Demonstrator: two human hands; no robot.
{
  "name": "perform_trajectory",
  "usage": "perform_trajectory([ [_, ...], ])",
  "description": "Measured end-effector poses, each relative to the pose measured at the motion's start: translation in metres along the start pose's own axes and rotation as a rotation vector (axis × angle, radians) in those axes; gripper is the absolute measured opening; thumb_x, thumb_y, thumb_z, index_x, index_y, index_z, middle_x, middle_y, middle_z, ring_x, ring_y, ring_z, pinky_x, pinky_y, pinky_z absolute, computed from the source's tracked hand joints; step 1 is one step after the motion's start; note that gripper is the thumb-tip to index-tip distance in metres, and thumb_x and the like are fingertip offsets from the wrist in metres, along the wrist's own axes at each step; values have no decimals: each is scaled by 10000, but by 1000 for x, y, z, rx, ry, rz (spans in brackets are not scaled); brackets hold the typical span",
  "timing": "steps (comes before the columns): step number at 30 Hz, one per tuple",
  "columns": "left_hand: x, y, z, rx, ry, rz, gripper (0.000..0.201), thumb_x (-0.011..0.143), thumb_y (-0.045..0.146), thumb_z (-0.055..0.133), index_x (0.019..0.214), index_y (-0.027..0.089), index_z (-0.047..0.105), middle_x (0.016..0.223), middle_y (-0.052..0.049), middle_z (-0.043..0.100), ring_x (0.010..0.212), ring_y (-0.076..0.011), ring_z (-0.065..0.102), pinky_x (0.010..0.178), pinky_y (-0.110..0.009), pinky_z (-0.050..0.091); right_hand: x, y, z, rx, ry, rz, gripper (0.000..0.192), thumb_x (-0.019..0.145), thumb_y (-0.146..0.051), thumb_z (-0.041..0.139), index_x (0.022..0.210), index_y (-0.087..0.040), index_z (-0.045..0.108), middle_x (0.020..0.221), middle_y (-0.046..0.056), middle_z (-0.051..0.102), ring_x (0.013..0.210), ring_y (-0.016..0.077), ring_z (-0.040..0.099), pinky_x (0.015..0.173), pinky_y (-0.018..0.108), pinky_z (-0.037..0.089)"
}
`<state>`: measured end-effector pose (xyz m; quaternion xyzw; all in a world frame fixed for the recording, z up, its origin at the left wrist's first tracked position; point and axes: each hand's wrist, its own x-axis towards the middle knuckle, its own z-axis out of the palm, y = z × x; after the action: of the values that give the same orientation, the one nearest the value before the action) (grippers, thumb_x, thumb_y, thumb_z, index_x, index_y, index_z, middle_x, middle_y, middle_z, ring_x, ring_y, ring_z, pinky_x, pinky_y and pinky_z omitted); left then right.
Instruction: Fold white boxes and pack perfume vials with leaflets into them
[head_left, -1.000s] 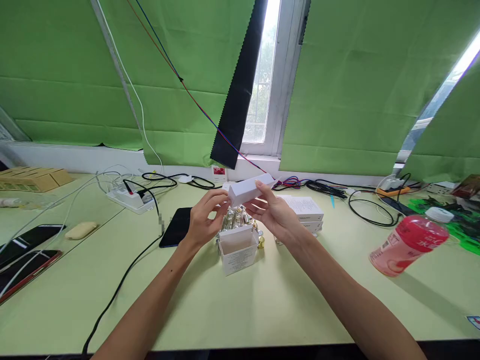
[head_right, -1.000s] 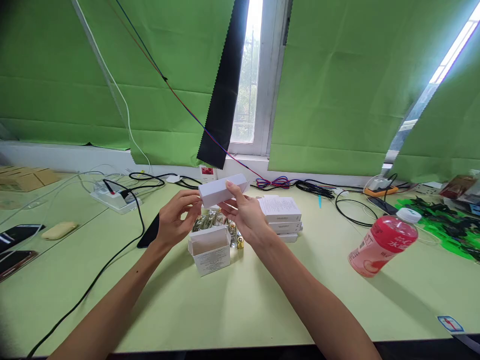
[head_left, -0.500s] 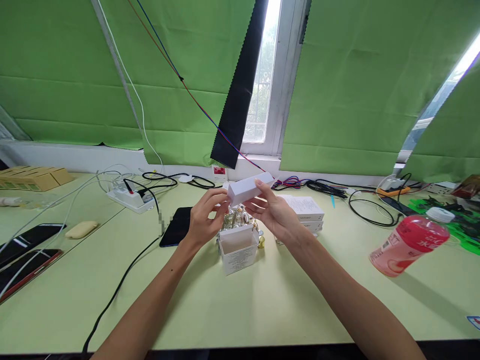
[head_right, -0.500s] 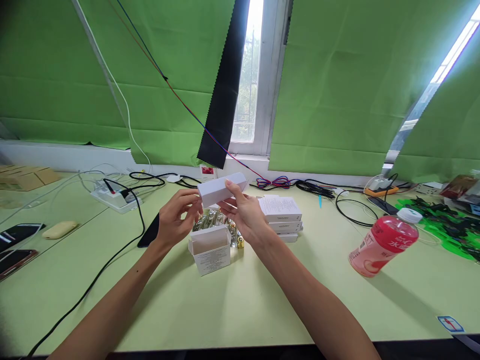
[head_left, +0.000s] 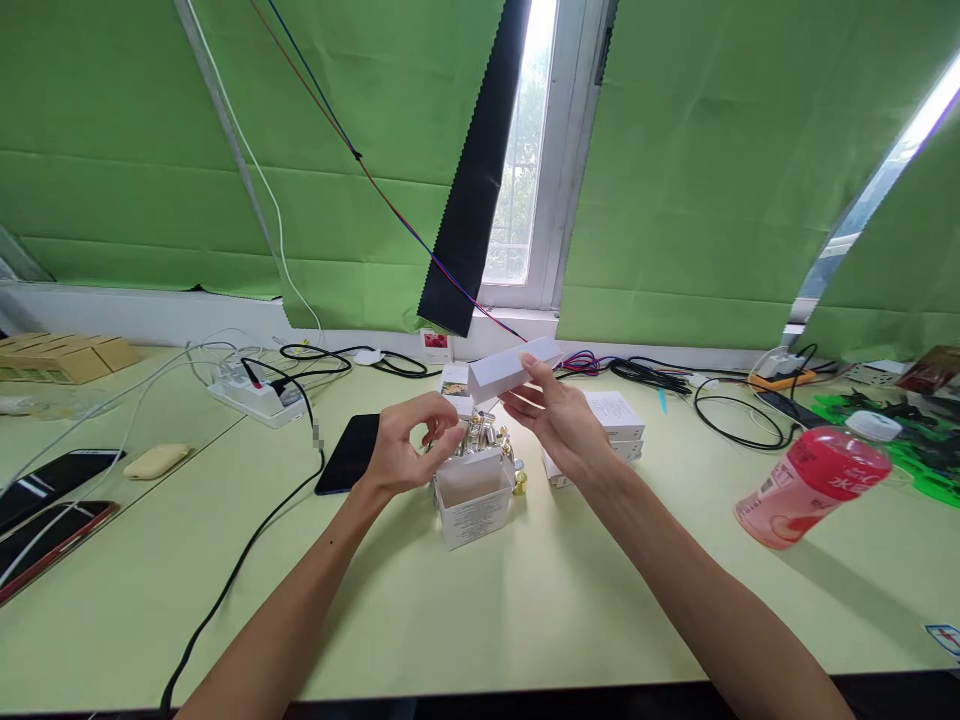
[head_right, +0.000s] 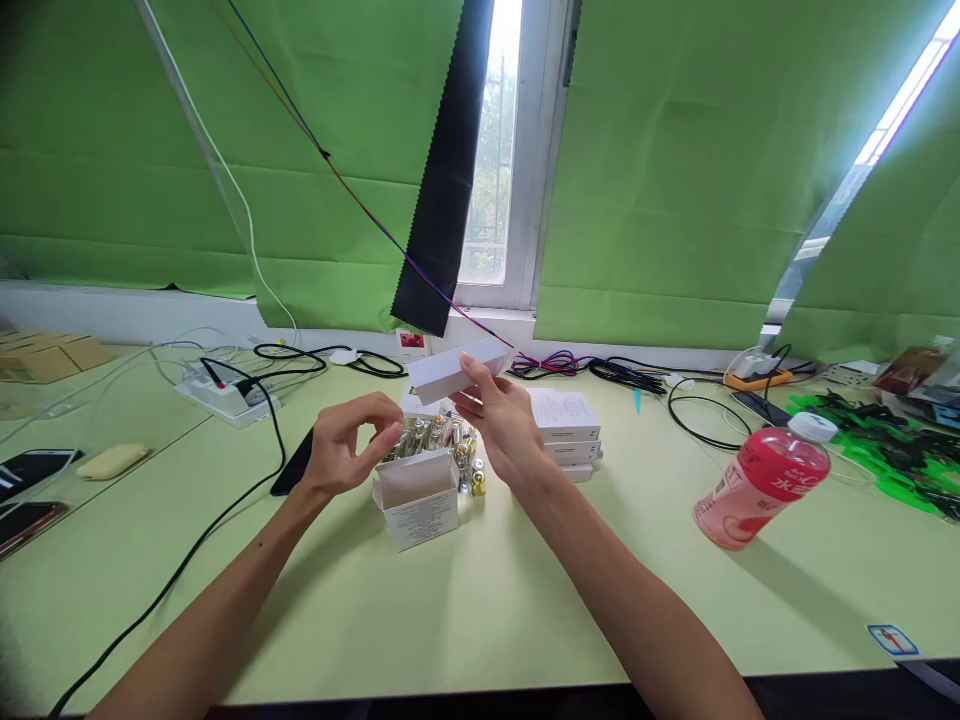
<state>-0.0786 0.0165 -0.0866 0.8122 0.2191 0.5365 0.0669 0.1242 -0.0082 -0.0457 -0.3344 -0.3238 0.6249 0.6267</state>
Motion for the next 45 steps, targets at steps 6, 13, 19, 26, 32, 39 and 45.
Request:
perform_trajectory([
  [6, 4, 8, -2, -19, -383, -229, 147, 841, 268, 662, 742, 161, 650, 611, 27, 548, 544, -80, 433, 504, -208, 359, -7, -8, -5, -31, 22, -137, 497, 615, -385, 926, 996, -198, 668, 1093, 65, 754, 1056, 219, 706, 1037, 360, 528],
  [13, 5, 7, -1, -76, -467, -418, 225, 883, 361, 633, 801, 158, 683, 559, 49, 467, 524, -79, 384, 497, -211, 302, -18, -16, -11, -107, -75, -110, 450, 696, -445, 880, 1008, -187, 684, 1110, 78, 753, 1040, 220, 718, 1027, 370, 532],
  [19, 2, 6, 3, -127, -410, -496, 269, 922, 429, 606, 914, 178, 703, 559, 58, 396, 525, -84, 345, 494, -210, 273, -16, -13, -22, -119, -137, -1, 381, 740, -471, 842, 974, -203, 708, 1041, 68, 761, 986, 219, 719, 975, 364, 541],
  [26, -1, 2, 8, -197, -419, -590, 339, 924, 480, 597, 996, 166, 704, 575, 50, 416, 511, -81, 318, 460, -200, 237, -25, -17, -21, -195, -145, 17, 374, 760, -428, 836, 1004, -180, 698, 1042, 76, 760, 919, 196, 724, 942, 335, 564],
  [32, -1, 2, 12, -210, -378, -618, 341, 904, 493, 614, 979, 167, 678, 541, 69, 375, 482, -72, 274, 445, -193, 188, -30, -15, -28, -288, -145, 9, 431, 761, -391, 852, 1089, -178, 672, 1050, 83, 772, 975, 214, 743, 1023, 378, 544],
  [39, -1, 6, 20, -219, -318, -662, 303, 924, 476, 583, 974, 179, 623, 537, 56, 465, 476, -82, 333, 438, -186, 219, -35, -12, -35, -458, -130, -19, 513, 724, -441, 867, 1140, -198, 690, 1038, 73, 776, 1013, 243, 722, 991, 403, 528],
  [45, -2, 7, 24, -212, -304, -659, 272, 917, 437, 580, 983, 176, 621, 520, 68, 438, 455, -76, 329, 430, -179, 215, -38, -13, -36, -574, -77, -45, 507, 710, -454, 864, 1117, -206, 692, 1049, 82, 778, 992, 244, 721, 890, 367, 539],
])
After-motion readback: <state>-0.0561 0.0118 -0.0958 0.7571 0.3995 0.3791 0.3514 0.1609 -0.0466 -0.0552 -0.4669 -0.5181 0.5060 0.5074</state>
